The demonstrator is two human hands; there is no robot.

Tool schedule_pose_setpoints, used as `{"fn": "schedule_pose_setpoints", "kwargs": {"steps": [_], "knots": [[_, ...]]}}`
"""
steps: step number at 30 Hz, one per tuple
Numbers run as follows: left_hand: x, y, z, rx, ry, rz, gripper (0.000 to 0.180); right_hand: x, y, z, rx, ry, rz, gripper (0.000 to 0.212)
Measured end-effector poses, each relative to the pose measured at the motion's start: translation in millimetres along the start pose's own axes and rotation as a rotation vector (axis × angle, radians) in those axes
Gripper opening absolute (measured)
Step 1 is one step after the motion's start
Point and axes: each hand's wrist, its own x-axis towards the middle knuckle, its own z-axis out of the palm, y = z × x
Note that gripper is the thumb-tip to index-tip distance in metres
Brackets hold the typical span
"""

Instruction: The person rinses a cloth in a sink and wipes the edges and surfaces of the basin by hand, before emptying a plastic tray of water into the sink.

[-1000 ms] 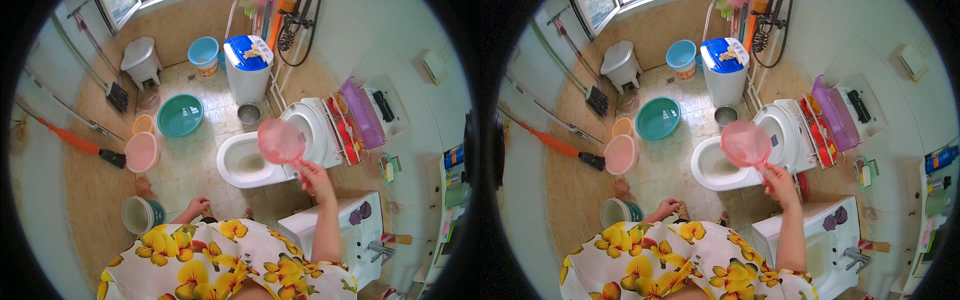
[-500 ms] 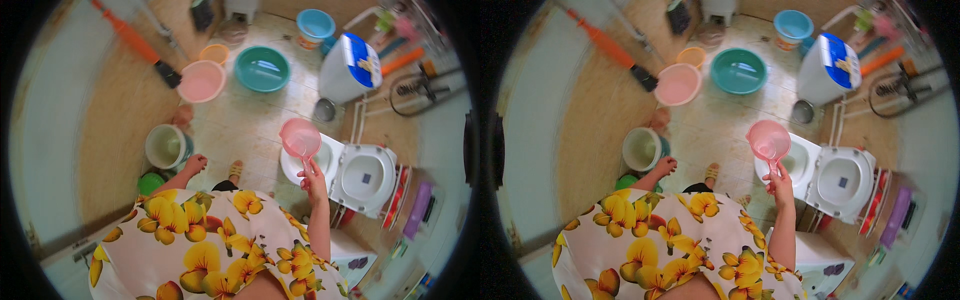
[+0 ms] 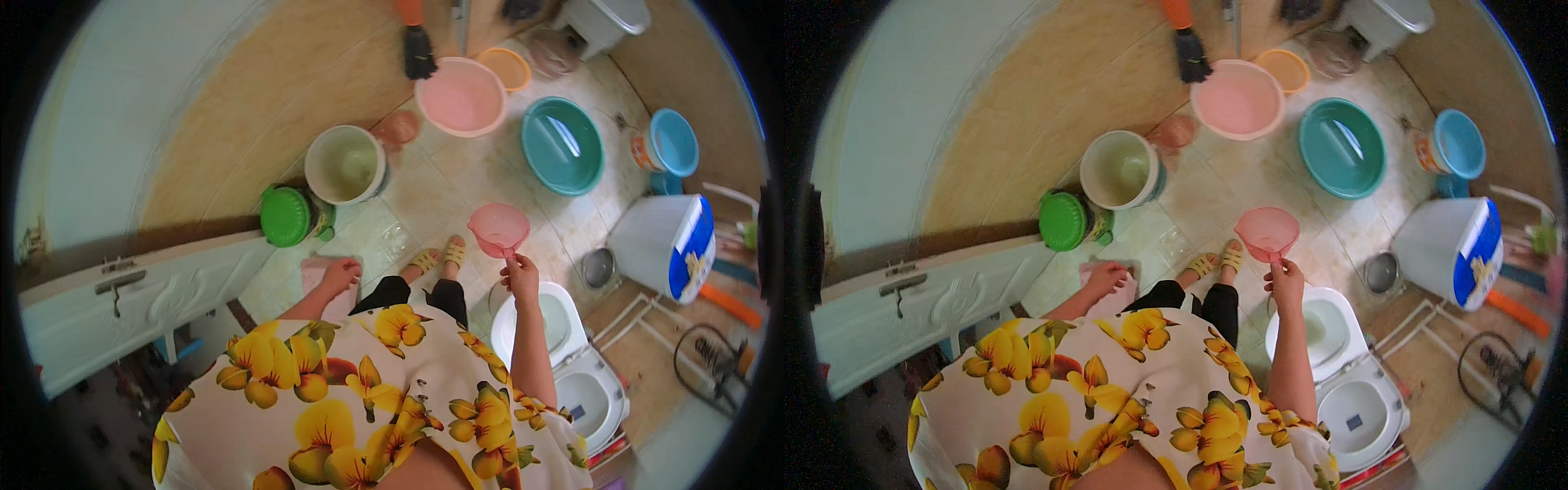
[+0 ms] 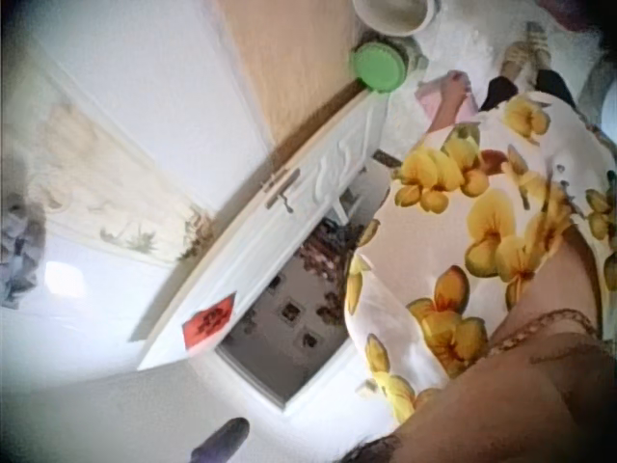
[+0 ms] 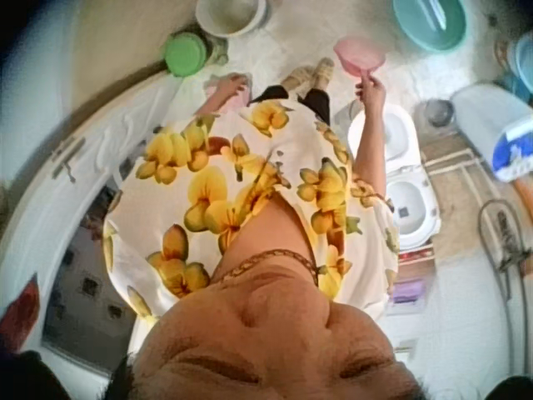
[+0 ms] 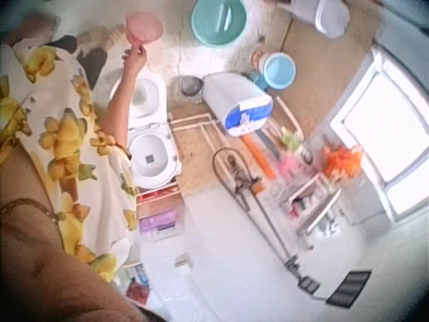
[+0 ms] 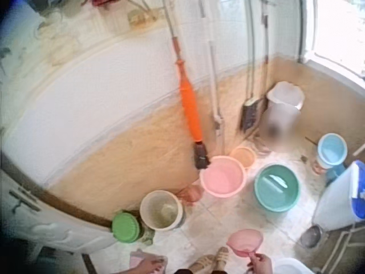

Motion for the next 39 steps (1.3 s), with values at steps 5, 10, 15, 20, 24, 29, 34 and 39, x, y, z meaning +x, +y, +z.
{"fn": "schedule_pose_setpoints", "kwargs": {"steps": [5,10,15,20,24,29,34,39], "knots": [[-29.6,-30.8,9.6,-0.250,0.090,-0.035,0.024,36.0,-58.8,55.2,0.059,-0.388,0.050,0.051],[-27.3,-48.1,28.3,-0.330,0.125,-0.152,0.025,82.5,-87.4,91.2,0.116,-0.526,0.105,0.050],[-19.2,-55.1,27.1,-0.342,0.061,-0.115,0.024,89.5,-106.7,113.0,0.164,-0.396,0.120,0.042],[14.1,-49.5,26.1,-0.375,0.082,-0.087,0.024,134.7,-72.2,123.3,0.115,-0.360,0.165,0.036],[48.2,-55.0,41.6,-0.489,0.057,-0.159,0.024,214.6,-8.3,148.1,0.125,-0.256,0.253,0.033],[85.7,-100.2,58.8,-0.546,0.133,-0.299,0.029,336.9,76.3,204.5,0.181,-0.239,0.369,0.022],[108.5,-150.8,70.3,-0.549,0.199,-0.445,0.025,422.3,104.3,260.0,0.395,-0.323,0.376,0.022],[139.3,-155.6,80.9,-0.497,0.219,-0.476,0.023,485.0,80.7,297.7,0.402,-0.576,0.249,0.052]]}}
